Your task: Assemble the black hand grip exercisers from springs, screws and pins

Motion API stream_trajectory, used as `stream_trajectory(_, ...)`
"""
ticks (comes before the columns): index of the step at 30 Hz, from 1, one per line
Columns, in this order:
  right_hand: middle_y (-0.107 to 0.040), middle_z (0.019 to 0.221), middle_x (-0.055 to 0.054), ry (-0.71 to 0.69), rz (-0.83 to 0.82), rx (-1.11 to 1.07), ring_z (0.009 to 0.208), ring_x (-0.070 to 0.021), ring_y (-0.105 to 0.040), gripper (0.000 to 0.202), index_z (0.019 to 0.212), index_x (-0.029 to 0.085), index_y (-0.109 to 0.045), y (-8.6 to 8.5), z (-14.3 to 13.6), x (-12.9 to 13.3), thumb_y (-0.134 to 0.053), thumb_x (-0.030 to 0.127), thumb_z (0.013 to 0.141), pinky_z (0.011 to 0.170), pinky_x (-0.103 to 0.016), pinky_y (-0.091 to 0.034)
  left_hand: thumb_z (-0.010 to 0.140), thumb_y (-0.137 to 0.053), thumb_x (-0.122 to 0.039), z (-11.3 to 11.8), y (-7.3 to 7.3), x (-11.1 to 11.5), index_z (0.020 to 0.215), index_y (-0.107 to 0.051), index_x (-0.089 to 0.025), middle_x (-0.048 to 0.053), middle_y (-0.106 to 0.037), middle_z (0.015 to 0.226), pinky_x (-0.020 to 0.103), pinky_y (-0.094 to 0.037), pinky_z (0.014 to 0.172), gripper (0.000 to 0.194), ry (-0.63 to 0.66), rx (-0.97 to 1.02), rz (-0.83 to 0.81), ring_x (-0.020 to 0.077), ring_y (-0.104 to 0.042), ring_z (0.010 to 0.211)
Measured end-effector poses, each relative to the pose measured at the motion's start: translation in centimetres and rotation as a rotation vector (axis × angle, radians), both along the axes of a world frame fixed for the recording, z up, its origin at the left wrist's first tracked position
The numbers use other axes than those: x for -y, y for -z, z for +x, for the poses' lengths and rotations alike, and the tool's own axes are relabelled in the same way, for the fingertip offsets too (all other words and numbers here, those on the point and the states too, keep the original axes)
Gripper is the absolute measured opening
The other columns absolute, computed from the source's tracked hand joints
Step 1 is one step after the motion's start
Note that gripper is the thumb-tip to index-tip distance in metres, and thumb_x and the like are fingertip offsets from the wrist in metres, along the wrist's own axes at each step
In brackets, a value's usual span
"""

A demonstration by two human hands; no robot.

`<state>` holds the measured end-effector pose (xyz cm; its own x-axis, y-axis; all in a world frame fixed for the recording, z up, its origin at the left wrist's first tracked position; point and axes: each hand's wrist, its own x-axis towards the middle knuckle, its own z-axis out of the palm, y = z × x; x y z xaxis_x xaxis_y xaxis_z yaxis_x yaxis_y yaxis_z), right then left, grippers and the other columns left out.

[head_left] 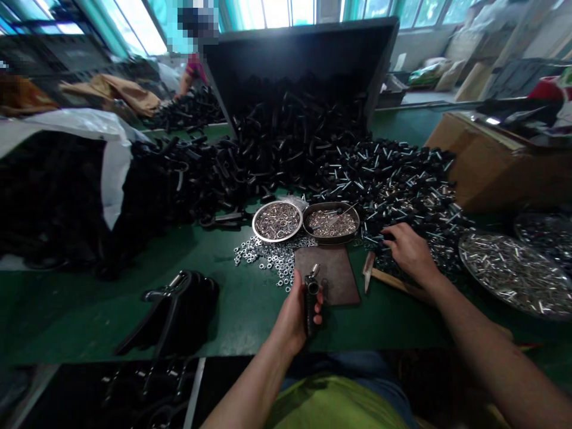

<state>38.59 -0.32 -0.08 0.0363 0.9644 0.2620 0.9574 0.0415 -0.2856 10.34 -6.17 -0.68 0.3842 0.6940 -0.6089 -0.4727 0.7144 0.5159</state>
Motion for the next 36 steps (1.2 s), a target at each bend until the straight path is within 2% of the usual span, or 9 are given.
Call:
stream_trajectory(7,-0.064,0.102,-0.007,-0.359,-0.012,-0.567,0.095,-0.0223,-0.06,0.016,0.095,0.025,-0.064,-4.8,-9.5,5.6,-0.054,0.025,0.082,0.078,-0.037,-0.051,0.078,-0.047,-0.031,-0.1,0.0,-1.4,0.063,-0.051,-0.014,-0.002,-0.041,0.046,0.02,-0.031,0.043,0.023,-0.179,0.195,-0.116,0.008,-0.035,0.042)
stream_trajectory(12,-0.067,0.093,-0.006,-0.463,-0.026,-0.609,0.09,-0.0207,-0.062,0.014,0.089,0.024,-0.064,-4.0,-13.6,6.8,-0.053,0.02,0.083,0.078,-0.035,-0.051,0.073,-0.049,-0.027,0.5,-0.8,-0.6,0.062,-0.053,-0.014,0.0,-0.046,0.046,0.023,-0.035,0.048,0.017,-0.224,0.239,-0.052,0.0098,-0.04,0.043)
stream_trajectory(16,-0.067,0.087,-0.009,-0.367,0.003,-0.582,0.083,-0.0214,-0.064,0.015,0.088,0.021,-0.062,-2.3,-15.0,6.9,-0.049,0.028,0.086,0.074,-0.034,-0.049,0.071,-0.053,-0.025,1.0,-1.1,0.1,0.06,-0.051,-0.014,-0.002,-0.048,0.049,0.022,-0.035,0.051,0.016,-0.317,0.177,0.011,0.0082,-0.042,0.046)
stream_trajectory(20,-0.061,0.056,0.001,-0.252,-0.338,-0.707,0.049,-0.0167,-0.058,0.031,0.105,0.022,-0.055,-2.3,-15.4,6.6,-0.035,0.04,0.092,0.051,-0.028,-0.045,0.072,-0.057,-0.029,0.7,-0.8,0.4,0.064,-0.051,-0.015,-0.003,-0.048,0.052,0.022,-0.036,0.055,0.017,-0.356,0.036,0.172,0.0089,-0.044,0.05)
stream_trajectory(24,-0.067,0.092,-0.006,-0.382,-0.201,-0.642,0.086,-0.0212,-0.063,0.03,0.113,0.023,-0.053,-2.6,-15.5,6.4,-0.047,0.036,0.086,0.077,-0.035,-0.048,0.071,-0.057,-0.028,0.1,-0.2,0.3,0.064,-0.049,-0.016,-0.004,-0.046,0.054,0.022,-0.035,0.054,0.017,-0.408,-0.012,0.208,0.008,-0.041,0.05)
stream_trajectory(28,-0.06,0.06,0.0,-0.323,-0.416,-0.734,0.059,-0.0176,-0.06,0.034,0.114,0.021,-0.05,-2.5,-15.2,6.3,-0.031,0.038,0.093,0.059,-0.031,-0.048,0.075,-0.056,-0.03,-0.2,0.2,0.3,0.065,-0.049,-0.016,-0.004,-0.046,0.059,0.021,-0.036,0.056,0.018,-0.365,-0.11,0.298,0.0079,-0.042,0.054)
stream_trajectory(31,-0.066,0.084,-0.004,-0.336,-0.313,-0.753,0.079,-0.0186,-0.061,0.031,0.112,0.022,-0.052,-2.6,-15.2,6.2,-0.048,0.038,0.085,0.069,-0.031,-0.048,0.076,-0.054,-0.031,-0.5,0.2,0.3,0.068,-0.049,-0.016,-0.003,-0.045,0.064,0.021,-0.035,0.055,0.018,-0.369,-0.174,0.364,0.008,-0.042,0.056)
stream_trajectory(33,-0.064,0.088,-0.004,-0.318,-0.295,-0.887,0.079,-0.0172,-0.06,0.026,0.104,0.023,-0.055,-2.5,-15.7,6.3,-0.054,0.038,0.082,0.067,-0.03,-0.048,0.079,-0.052,-0.032,-0.7,0.0,0.3,0.072,-0.049,-0.017,-0.003,-0.046,0.067,0.021,-0.036,0.056,0.018,-0.327,-0.256,0.444,0.0091,-0.044,0.059)
stream_trajectory(36,-0.05,0.058,0.005,-0.151,-0.572,-1.403,0.047,-0.0101,-0.046,0.023,0.095,0.022,-0.049,-2.1,-17.0,6.4,-0.047,0.043,0.085,0.042,-0.022,-0.038,0.079,-0.055,-0.034,-0.8,-0.6,0.5,0.09,-0.05,-0.018,-0.001,-0.053,0.081,0.024,-0.04,0.069,0.019,-0.297,-0.577,0.598,0.0129,-0.051,0.075)
